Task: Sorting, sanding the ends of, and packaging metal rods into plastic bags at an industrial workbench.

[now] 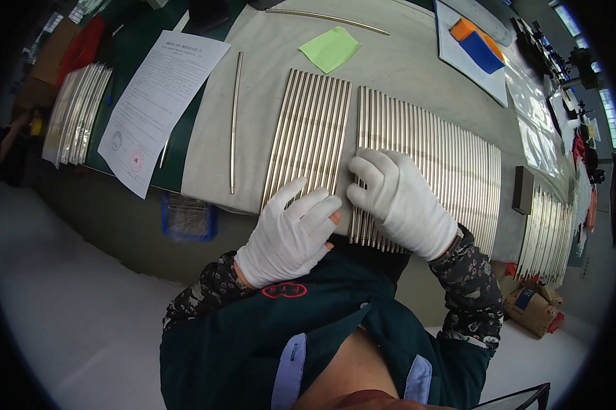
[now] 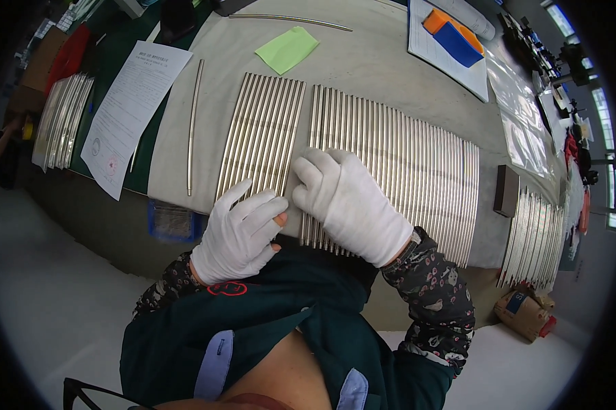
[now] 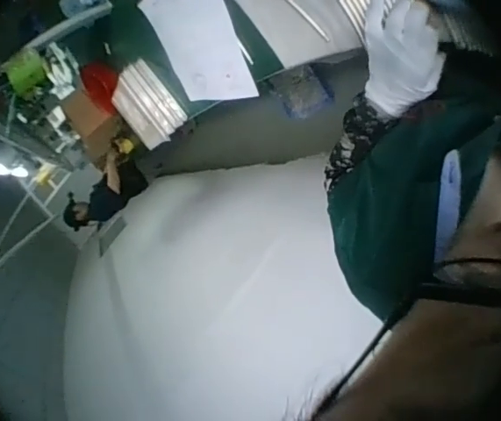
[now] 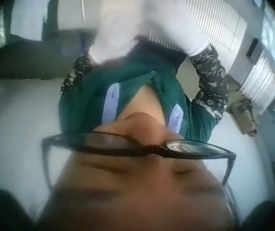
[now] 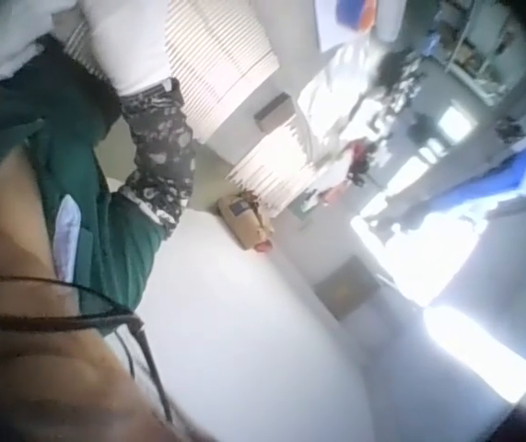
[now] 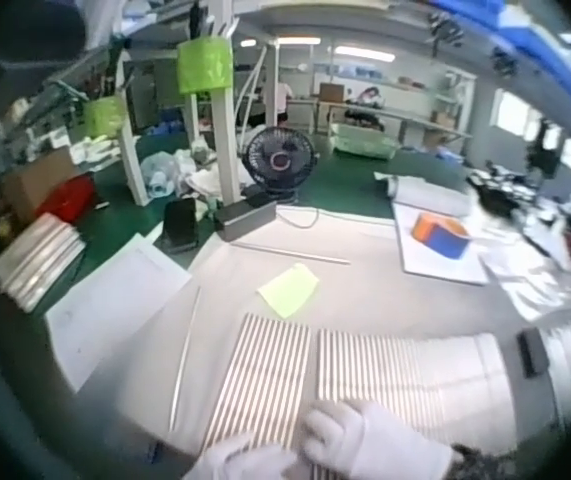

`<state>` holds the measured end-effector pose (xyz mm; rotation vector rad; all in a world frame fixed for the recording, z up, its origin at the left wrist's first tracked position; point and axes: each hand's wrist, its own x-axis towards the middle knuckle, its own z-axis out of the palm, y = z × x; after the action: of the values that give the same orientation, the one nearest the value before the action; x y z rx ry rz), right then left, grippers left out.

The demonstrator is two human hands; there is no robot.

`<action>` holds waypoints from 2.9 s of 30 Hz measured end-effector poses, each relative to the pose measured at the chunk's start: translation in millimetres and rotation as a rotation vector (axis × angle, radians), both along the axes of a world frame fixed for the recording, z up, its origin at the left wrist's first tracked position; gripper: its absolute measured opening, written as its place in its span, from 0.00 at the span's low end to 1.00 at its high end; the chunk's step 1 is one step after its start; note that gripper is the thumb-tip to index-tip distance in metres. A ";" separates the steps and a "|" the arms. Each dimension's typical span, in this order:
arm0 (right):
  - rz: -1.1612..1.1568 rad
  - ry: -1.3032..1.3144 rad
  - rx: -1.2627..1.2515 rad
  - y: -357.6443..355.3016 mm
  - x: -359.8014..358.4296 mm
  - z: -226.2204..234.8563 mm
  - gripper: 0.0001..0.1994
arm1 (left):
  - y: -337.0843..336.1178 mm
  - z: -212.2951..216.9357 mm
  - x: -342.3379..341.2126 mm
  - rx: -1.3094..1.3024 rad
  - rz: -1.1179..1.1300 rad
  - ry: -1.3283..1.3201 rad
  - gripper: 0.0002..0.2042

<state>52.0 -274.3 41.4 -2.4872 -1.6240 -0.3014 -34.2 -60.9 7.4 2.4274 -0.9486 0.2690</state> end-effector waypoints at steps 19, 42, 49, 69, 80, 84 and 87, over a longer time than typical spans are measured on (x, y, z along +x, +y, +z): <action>-0.044 0.035 -0.113 30.0 6.0 3.5 0.05 | 18.4 -2.1 1.3 -0.027 0.093 0.043 0.25; -0.025 0.023 -0.069 54.4 16.4 4.1 0.07 | 44.2 1.5 0.7 0.022 0.262 0.017 0.20; 0.042 0.007 0.042 64.6 21.8 4.5 0.10 | 46.2 6.2 1.3 -0.023 0.329 0.001 0.19; -0.203 0.196 0.019 -22.1 -2.1 7.9 0.20 | 80.9 3.5 36.9 0.154 0.441 0.074 0.24; 0.024 0.357 -0.004 -61.2 -32.0 6.2 0.31 | 39.9 22.7 57.1 0.178 0.278 -0.016 0.29; -0.618 -0.023 0.110 -155.7 51.5 12.5 0.23 | 6.8 5.2 72.8 0.138 0.201 0.055 0.30; -1.250 -0.056 -0.211 -237.0 107.3 13.0 0.21 | -0.8 -4.1 74.8 0.165 0.167 0.058 0.32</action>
<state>159.3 -511.2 54.4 -3.3091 0.1215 -0.3169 40.6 -61.7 3.3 2.6554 -0.7714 0.1844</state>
